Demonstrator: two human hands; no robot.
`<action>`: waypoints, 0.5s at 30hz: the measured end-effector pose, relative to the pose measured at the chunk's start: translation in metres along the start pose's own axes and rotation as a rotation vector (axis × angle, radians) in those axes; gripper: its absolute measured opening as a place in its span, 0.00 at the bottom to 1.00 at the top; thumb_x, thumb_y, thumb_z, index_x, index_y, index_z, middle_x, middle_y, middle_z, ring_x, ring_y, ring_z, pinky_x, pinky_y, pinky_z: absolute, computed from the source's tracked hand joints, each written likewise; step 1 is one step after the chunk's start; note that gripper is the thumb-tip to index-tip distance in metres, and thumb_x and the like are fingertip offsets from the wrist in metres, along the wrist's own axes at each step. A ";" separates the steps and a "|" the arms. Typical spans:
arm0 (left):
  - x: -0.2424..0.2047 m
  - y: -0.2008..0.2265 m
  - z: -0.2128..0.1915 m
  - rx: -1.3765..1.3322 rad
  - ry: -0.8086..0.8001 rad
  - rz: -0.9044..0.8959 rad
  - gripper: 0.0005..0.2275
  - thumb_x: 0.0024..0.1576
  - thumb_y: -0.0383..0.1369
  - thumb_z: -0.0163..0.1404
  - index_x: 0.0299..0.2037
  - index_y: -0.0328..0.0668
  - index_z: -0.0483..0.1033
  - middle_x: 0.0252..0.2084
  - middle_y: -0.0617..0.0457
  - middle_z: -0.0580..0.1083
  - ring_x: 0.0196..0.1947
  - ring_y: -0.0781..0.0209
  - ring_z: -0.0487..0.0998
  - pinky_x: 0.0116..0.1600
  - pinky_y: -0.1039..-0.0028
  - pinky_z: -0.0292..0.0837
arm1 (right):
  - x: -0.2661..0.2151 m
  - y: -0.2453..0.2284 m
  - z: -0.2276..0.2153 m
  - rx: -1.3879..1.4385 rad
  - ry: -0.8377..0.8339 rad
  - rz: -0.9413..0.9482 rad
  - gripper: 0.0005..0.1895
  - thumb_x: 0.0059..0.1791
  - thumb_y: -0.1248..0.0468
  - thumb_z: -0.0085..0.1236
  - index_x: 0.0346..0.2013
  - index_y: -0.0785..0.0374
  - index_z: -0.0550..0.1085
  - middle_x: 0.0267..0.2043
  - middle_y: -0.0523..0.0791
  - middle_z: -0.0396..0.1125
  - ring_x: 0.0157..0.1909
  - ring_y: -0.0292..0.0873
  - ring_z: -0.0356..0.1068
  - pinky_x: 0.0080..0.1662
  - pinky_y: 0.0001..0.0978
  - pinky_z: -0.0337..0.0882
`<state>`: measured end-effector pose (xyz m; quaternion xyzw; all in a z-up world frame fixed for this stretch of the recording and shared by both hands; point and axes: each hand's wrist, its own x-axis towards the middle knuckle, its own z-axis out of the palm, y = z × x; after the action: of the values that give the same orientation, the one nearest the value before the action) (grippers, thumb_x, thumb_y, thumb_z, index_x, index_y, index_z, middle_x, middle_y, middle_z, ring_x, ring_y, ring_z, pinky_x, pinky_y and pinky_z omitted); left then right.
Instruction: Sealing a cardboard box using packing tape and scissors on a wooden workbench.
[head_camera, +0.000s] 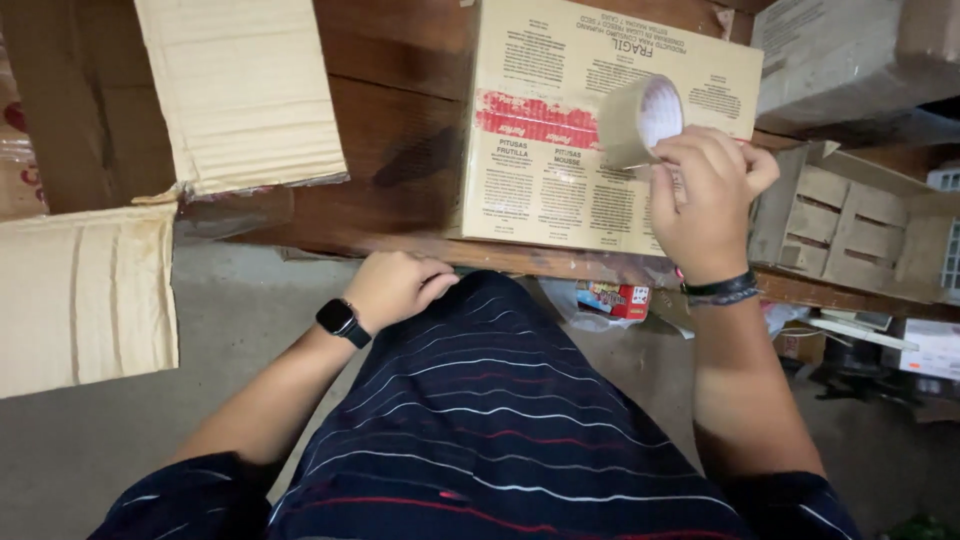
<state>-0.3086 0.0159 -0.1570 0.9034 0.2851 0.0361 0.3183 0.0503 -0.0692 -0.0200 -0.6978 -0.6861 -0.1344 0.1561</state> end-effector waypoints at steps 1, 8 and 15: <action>0.001 0.002 -0.005 -0.043 0.014 0.015 0.12 0.62 0.47 0.47 0.43 0.61 0.83 0.35 0.53 0.83 0.36 0.47 0.84 0.39 0.59 0.79 | 0.000 -0.007 -0.010 0.135 -0.013 0.071 0.05 0.56 0.68 0.61 0.45 0.55 0.78 0.47 0.37 0.73 0.57 0.45 0.70 0.63 0.47 0.47; 0.020 0.031 -0.048 -0.139 0.085 0.106 0.10 0.63 0.48 0.49 0.42 0.65 0.83 0.35 0.58 0.83 0.37 0.52 0.84 0.39 0.63 0.80 | -0.009 -0.042 -0.063 0.835 0.073 0.387 0.05 0.55 0.75 0.56 0.45 0.69 0.75 0.43 0.49 0.71 0.49 0.42 0.68 0.60 0.39 0.66; 0.035 0.069 -0.086 -0.402 0.159 0.275 0.09 0.62 0.42 0.53 0.38 0.52 0.84 0.33 0.56 0.83 0.32 0.54 0.83 0.37 0.69 0.77 | -0.027 -0.051 -0.089 1.414 0.105 0.666 0.10 0.53 0.67 0.54 0.47 0.70 0.73 0.45 0.52 0.72 0.49 0.44 0.73 0.55 0.35 0.74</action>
<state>-0.2669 0.0389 -0.0515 0.8465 0.1709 0.2057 0.4603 0.0009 -0.1295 0.0527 -0.5944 -0.3552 0.3555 0.6278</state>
